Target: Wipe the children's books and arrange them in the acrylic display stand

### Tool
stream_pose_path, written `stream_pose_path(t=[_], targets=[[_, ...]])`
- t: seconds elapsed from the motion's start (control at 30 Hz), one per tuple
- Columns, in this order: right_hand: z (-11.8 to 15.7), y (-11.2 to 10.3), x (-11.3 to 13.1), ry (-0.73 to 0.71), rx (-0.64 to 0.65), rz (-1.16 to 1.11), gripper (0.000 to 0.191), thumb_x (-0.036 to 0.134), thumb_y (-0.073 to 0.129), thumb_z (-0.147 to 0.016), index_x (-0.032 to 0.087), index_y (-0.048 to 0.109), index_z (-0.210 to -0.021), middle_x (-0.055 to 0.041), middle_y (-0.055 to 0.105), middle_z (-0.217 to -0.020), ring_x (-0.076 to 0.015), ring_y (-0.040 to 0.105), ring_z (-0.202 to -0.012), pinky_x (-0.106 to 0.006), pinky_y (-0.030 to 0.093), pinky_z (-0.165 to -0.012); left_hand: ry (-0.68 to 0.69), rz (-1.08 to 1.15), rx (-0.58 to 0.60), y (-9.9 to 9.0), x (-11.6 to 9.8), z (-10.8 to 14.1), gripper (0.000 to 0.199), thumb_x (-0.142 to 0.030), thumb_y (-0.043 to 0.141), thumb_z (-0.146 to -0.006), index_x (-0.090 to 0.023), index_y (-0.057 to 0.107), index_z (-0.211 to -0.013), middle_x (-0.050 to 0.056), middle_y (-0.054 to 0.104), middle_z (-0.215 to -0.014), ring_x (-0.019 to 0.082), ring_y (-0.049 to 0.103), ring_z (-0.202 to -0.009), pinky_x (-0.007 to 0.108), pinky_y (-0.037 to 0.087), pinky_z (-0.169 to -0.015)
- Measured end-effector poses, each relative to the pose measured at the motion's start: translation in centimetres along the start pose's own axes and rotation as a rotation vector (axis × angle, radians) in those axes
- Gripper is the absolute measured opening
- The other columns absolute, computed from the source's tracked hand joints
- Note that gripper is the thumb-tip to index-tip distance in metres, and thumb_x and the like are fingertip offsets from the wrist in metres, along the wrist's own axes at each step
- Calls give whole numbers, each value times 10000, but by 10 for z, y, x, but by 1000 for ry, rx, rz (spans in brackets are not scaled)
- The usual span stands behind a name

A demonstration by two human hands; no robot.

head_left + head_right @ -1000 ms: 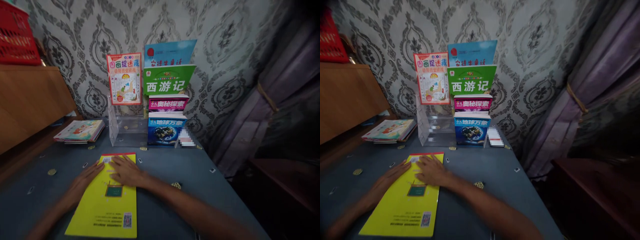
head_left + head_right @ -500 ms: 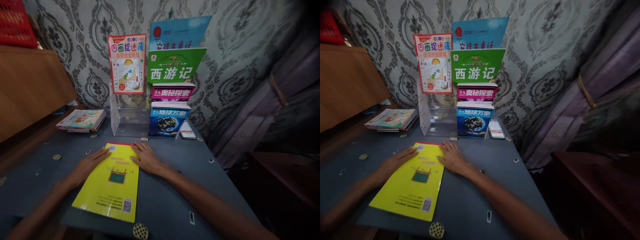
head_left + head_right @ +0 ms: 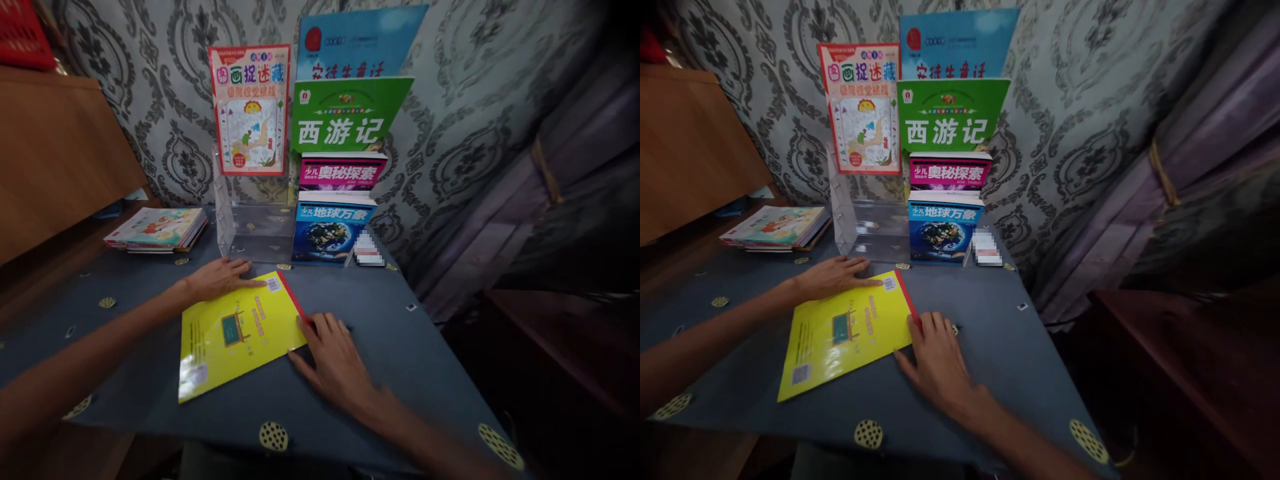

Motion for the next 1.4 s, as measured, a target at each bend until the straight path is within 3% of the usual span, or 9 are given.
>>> stream_pose_path(t=[0.13,0.27,0.4,0.5,0.63,0.93,1.1,1.27,1.4], targets=[[3,-5,10,-36,-3,-54,339,388,651,-904,138,648,-1133,-124,631,-1018,-288,553,-950,-443,498,-818,-19,9,-31,-18,-22,-13,533,-105,472,-937,-346,517,-1411,100,630,-1148,256,564,-1096,364,436,-893],[-22,-3,6,-69,59,-152,198,301,545,-972,165,689,-976,-118,665,-1053,-269,583,-985,-435,504,-849,-207,103,-100,-12,-46,-15,418,-141,496,-942,-228,565,-1345,102,620,-1100,254,562,-1027,350,450,-838],[-57,10,-1,-214,88,-287,289,210,487,-987,175,651,-1222,-121,629,-1335,-239,550,-1237,-439,446,-1042,-349,117,-198,3,-56,-11,421,-129,525,-918,-224,558,-1327,105,610,-1136,258,558,-1034,355,458,-821],[-79,26,-14,-194,127,-320,395,242,471,-997,167,566,-1373,-129,551,-1456,-230,472,-1370,-456,353,-1152,-379,124,-252,9,-55,-9,420,-105,501,-920,-240,572,-1312,104,612,-1155,255,561,-1043,369,468,-828],[-95,39,-29,-114,186,-302,448,252,465,-995,132,524,-1423,-145,493,-1507,-243,416,-1427,-482,289,-1196,-393,172,-298,10,-51,-8,428,-84,475,-917,-237,584,-1301,101,620,-1177,251,564,-1045,382,479,-828],[-95,38,-28,-97,191,-268,456,244,439,-994,138,513,-1432,-135,477,-1520,-229,398,-1441,-493,263,-1207,-401,251,-284,10,-49,-6,359,-157,404,-968,-183,629,-1247,138,636,-1209,265,572,-1048,421,487,-855],[-92,38,-27,-94,210,-252,465,241,440,-997,120,494,-1443,-150,454,-1535,-250,372,-1455,-521,244,-1206,-373,274,-197,12,-50,-2,398,-160,383,-977,-158,576,-1325,136,615,-1312,268,578,-1141,437,483,-959],[-91,40,-26,-104,199,-238,455,250,420,-1012,144,486,-1449,-142,456,-1536,-244,373,-1454,-519,246,-1202,-339,385,-177,14,-50,20,440,-319,342,-1027,-161,523,-1397,125,531,-1463,244,499,-1326,419,397,-1115],[-89,40,-26,-108,201,-219,457,253,405,-1014,143,481,-1451,-137,452,-1540,-247,362,-1460,-521,255,-1198,-474,424,-110,22,-33,46,529,-472,347,-1017,-180,493,-1433,125,474,-1521,273,460,-1370,464,362,-1138]])
Point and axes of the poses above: each hand's wrist, its own z-axis away from the middle knuckle, its own y-axis out of the palm, x = y × z, the point moved 6 cm from there along -z, towards the middle knuckle
